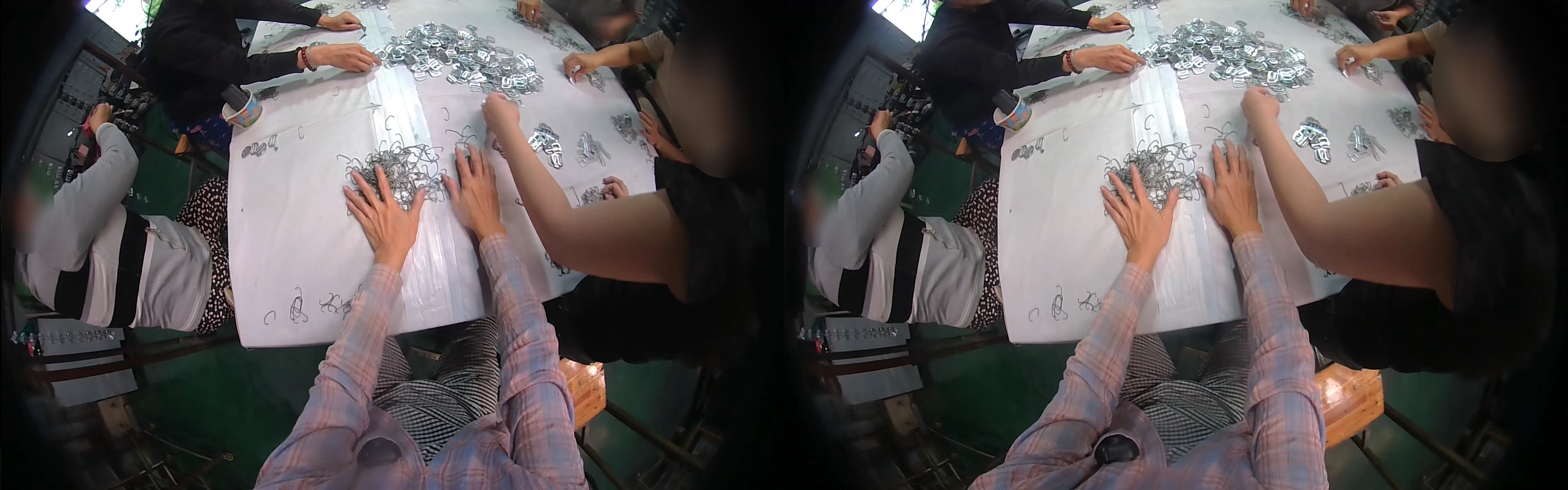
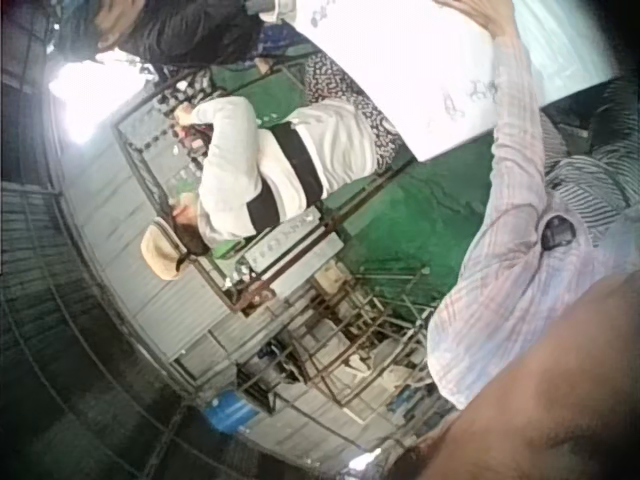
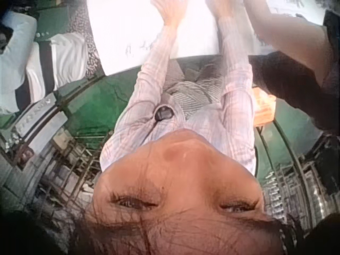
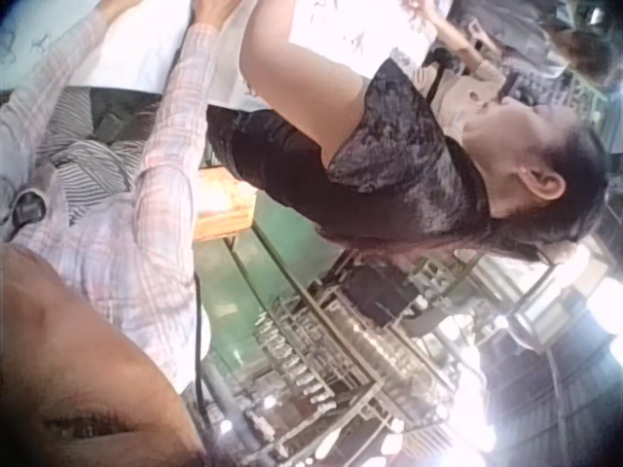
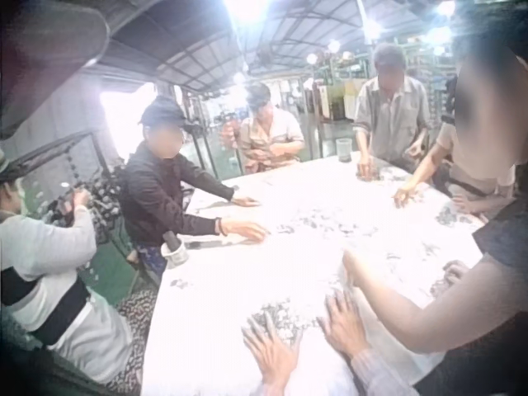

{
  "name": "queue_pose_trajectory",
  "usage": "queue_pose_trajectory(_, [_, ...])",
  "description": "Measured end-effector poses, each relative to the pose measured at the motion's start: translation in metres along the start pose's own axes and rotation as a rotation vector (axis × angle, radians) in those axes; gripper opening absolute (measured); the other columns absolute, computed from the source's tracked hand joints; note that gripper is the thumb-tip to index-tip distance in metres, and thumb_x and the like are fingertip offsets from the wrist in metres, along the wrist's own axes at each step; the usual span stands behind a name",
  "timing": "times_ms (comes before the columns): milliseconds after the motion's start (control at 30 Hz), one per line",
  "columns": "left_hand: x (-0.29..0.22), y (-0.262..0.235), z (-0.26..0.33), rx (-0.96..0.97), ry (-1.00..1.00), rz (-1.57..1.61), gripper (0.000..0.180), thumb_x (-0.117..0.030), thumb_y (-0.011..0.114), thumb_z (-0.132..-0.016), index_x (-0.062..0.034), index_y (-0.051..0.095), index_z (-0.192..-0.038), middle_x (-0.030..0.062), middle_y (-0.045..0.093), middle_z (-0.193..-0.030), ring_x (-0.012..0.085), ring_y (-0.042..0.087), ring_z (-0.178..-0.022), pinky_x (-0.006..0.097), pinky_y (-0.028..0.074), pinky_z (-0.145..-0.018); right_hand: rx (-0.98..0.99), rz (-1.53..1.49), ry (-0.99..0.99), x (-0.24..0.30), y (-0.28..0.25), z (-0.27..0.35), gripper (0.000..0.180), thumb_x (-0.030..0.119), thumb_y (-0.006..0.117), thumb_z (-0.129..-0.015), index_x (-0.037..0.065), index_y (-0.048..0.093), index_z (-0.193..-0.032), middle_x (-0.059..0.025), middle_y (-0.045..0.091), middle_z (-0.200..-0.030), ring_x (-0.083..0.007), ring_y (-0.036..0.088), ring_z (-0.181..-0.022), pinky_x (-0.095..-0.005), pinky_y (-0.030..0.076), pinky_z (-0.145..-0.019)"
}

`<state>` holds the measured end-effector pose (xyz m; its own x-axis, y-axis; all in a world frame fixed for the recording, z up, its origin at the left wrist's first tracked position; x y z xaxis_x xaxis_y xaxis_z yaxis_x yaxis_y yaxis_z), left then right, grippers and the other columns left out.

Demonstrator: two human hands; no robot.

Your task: The person sits at a table and repeatedly picks up small metal clips and wire loops, then connects them by hand. They place the assembled units into a growing pile on the table. Other people at the table perform similar assembly tasks.

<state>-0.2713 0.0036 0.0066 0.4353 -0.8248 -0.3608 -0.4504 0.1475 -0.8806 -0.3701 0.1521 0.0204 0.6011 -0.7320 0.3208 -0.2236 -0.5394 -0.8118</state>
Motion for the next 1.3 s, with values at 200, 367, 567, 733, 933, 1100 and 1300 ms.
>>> queue_pose_trajectory(200, [-0.005, 0.012, -0.038, -0.021, -0.063, -0.055, 0.084, -0.059, 0.051, -0.089, -0.0085, 0.022, -0.15, 0.0312, 0.012, -0.153, 0.0519, 0.01, -0.14, 0.059, 0.01, -0.113, 0.091, 0.04, 0.165, -0.033, 0.034, -0.048, 0.066, 0.05, 0.046, -0.095, 0.013, 0.033, -0.147, -0.0195, 0.028, -0.152, -0.0403, 0.027, -0.138, -0.0466, 0.026, -0.112])
queue_pose_trajectory(367, [0.002, 0.006, -0.046, -0.02, -0.026, 0.062, 0.07, -0.052, 0.048, -0.093, -0.0112, 0.031, -0.148, 0.0217, 0.022, -0.153, 0.0451, 0.019, -0.139, 0.056, 0.018, -0.113, 0.182, -0.052, 0.277, -0.032, 0.054, -0.089, 0.07, 0.061, 0.037, -0.094, 0.015, 0.034, -0.147, -0.0184, 0.028, -0.153, -0.0385, 0.027, -0.14, -0.0466, 0.026, -0.113])
queue_pose_trajectory(567, [-0.004, 0.009, -0.047, -0.029, -0.07, 0.063, 0.063, -0.05, 0.045, -0.096, -0.0132, 0.035, -0.146, 0.0158, 0.025, -0.154, 0.0425, 0.022, -0.139, 0.06, 0.016, -0.112, 0.216, -0.115, -0.009, 0.006, 0.091, -0.115, 0.067, 0.06, 0.036, -0.095, 0.012, 0.047, -0.14, -0.014, 0.036, -0.15, -0.0357, 0.025, -0.142, -0.045, 0.019, -0.116])
queue_pose_trajectory(733, [0.003, 0.005, -0.047, -0.09, -0.11, 0.124, 0.057, -0.047, 0.039, -0.099, -0.0155, 0.035, -0.146, 0.0123, 0.029, -0.153, 0.0406, 0.026, -0.138, 0.061, 0.015, -0.111, 0.322, -0.554, -0.226, 0.051, 0.088, -0.088, 0.047, 0.042, 0.04, -0.098, 0.009, 0.06, -0.125, -0.0134, 0.056, -0.133, -0.0339, 0.045, -0.129, -0.0403, 0.034, -0.107])
queue_pose_trajectory(933, [0.014, 0.003, -0.048, -0.2, -0.123, 0.359, 0.049, -0.041, 0.037, -0.1, -0.0163, 0.042, -0.143, 0.009, 0.038, -0.148, 0.0355, 0.034, -0.135, 0.058, 0.018, -0.111, -0.117, -0.799, -0.031, 0.059, 0.015, -0.029, 0.026, 0.018, 0.052, -0.094, 0.007, 0.066, -0.113, -0.0125, 0.065, -0.112, -0.0297, 0.059, -0.106, -0.0374, 0.047, -0.092])
queue_pose_trajectory(1100, [0.003, 0.003, -0.05, -0.168, 0.048, 0.175, 0.032, -0.03, 0.057, -0.09, -0.0089, 0.067, -0.112, 0.0104, 0.057, -0.129, 0.0328, 0.046, -0.123, 0.043, 0.033, -0.106, -0.134, -0.804, 0.455, 0.017, 0.019, 0.003, 0.024, 0.013, 0.058, -0.088, 0.008, 0.068, -0.109, -0.0078, 0.066, -0.108, -0.0265, 0.058, -0.1, -0.0363, 0.049, -0.082])
queue_pose_trajectory(1300, [0.003, 0.004, -0.046, -0.2, 0.027, 0.285, 0.031, -0.023, 0.064, -0.081, -0.0112, 0.067, -0.109, 0.0063, 0.059, -0.126, 0.0304, 0.046, -0.122, 0.044, 0.035, -0.105, -0.092, -0.335, 0.037, 0.058, 0.01, -0.015, 0.025, 0.011, 0.064, -0.079, 0.012, 0.07, -0.103, -0.0027, 0.066, -0.106, -0.0239, 0.058, -0.103, -0.036, 0.046, -0.086])
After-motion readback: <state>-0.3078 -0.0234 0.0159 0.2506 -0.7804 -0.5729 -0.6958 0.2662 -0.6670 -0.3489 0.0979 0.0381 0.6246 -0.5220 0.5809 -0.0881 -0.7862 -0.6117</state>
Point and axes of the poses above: each hand's wrist, its own z-axis away from the middle knuckle, its own y-axis out of the palm, x = y × z, the point moved 7 cm from there along -z, towards the middle knuckle
